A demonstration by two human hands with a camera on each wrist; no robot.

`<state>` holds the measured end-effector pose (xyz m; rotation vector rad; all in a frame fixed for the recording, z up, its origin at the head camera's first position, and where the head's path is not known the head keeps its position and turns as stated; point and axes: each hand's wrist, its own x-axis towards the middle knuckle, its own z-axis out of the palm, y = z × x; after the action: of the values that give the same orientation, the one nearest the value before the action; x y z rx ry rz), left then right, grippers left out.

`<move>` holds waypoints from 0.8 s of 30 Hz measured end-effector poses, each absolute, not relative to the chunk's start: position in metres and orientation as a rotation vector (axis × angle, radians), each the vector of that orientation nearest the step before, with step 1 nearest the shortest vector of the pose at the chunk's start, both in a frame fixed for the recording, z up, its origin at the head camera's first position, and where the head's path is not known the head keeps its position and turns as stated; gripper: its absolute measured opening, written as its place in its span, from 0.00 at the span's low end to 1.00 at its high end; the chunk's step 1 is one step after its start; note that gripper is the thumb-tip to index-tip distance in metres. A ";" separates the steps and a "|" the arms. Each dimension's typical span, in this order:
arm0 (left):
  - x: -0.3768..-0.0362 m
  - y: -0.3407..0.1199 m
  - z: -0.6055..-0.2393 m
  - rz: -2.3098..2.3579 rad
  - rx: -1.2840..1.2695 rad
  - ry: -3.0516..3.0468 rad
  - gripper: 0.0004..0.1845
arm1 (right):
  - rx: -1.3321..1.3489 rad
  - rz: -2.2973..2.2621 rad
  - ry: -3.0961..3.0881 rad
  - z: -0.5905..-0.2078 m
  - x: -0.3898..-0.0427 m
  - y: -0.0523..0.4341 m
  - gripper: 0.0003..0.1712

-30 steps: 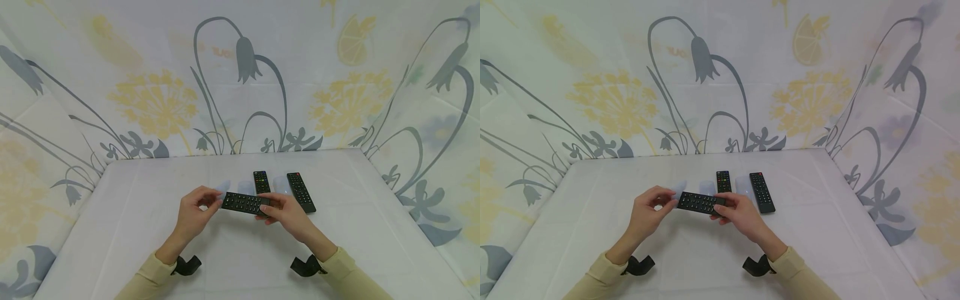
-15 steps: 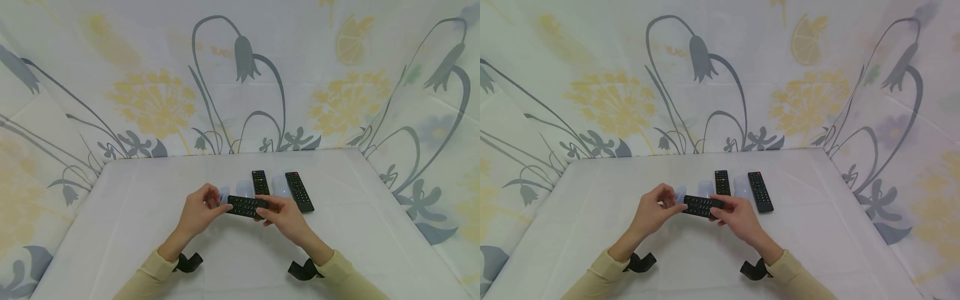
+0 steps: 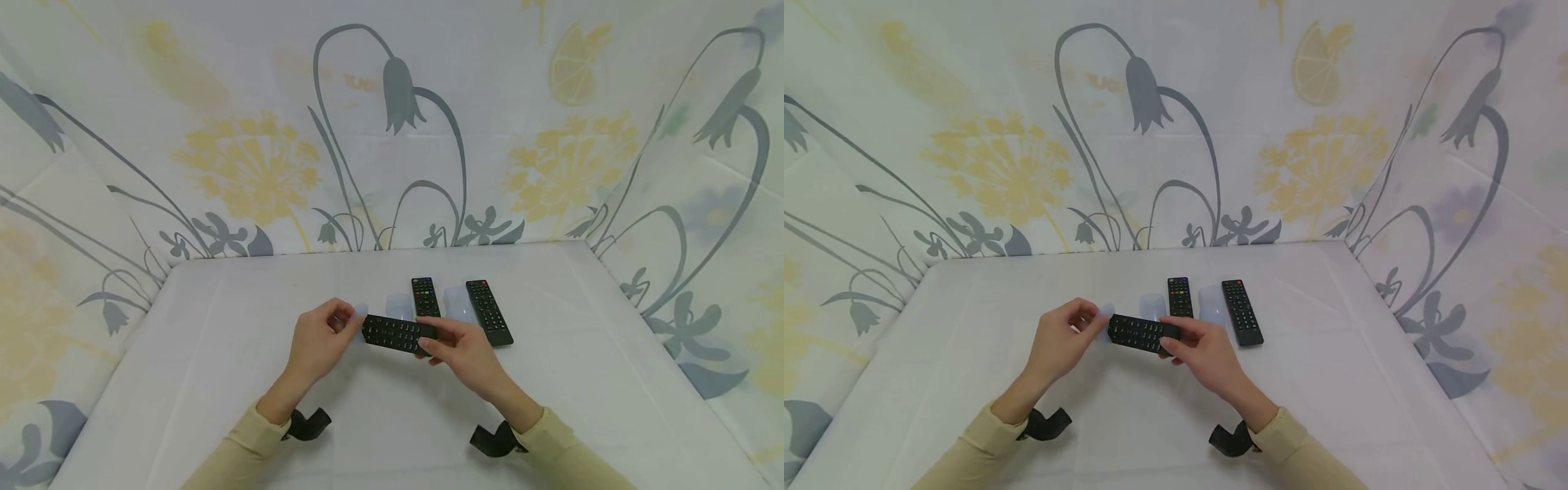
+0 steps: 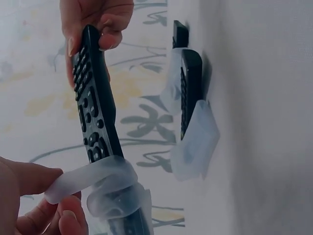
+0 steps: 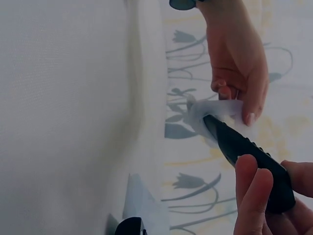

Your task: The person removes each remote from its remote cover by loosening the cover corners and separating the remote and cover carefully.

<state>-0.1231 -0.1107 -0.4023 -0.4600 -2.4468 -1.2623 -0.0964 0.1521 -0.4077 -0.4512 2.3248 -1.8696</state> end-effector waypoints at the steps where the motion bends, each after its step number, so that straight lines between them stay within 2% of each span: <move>1: -0.123 -0.113 -0.402 -1.270 -0.456 -2.447 0.05 | -0.440 -1.863 2.336 -0.408 -0.097 0.153 0.23; 9: -0.124 -0.126 -0.397 -1.310 -0.383 -2.503 0.04 | -0.300 -1.833 2.436 -0.407 -0.105 0.161 0.19; 24: -0.123 -0.137 -0.394 -1.329 -0.342 -2.584 0.06 | -0.317 -1.858 2.456 -0.404 -0.110 0.175 0.17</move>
<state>-0.1233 -0.1368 -0.3936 -0.3419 -2.5838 -1.3294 -0.1104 0.1747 -0.4038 -0.3172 2.4558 -1.8581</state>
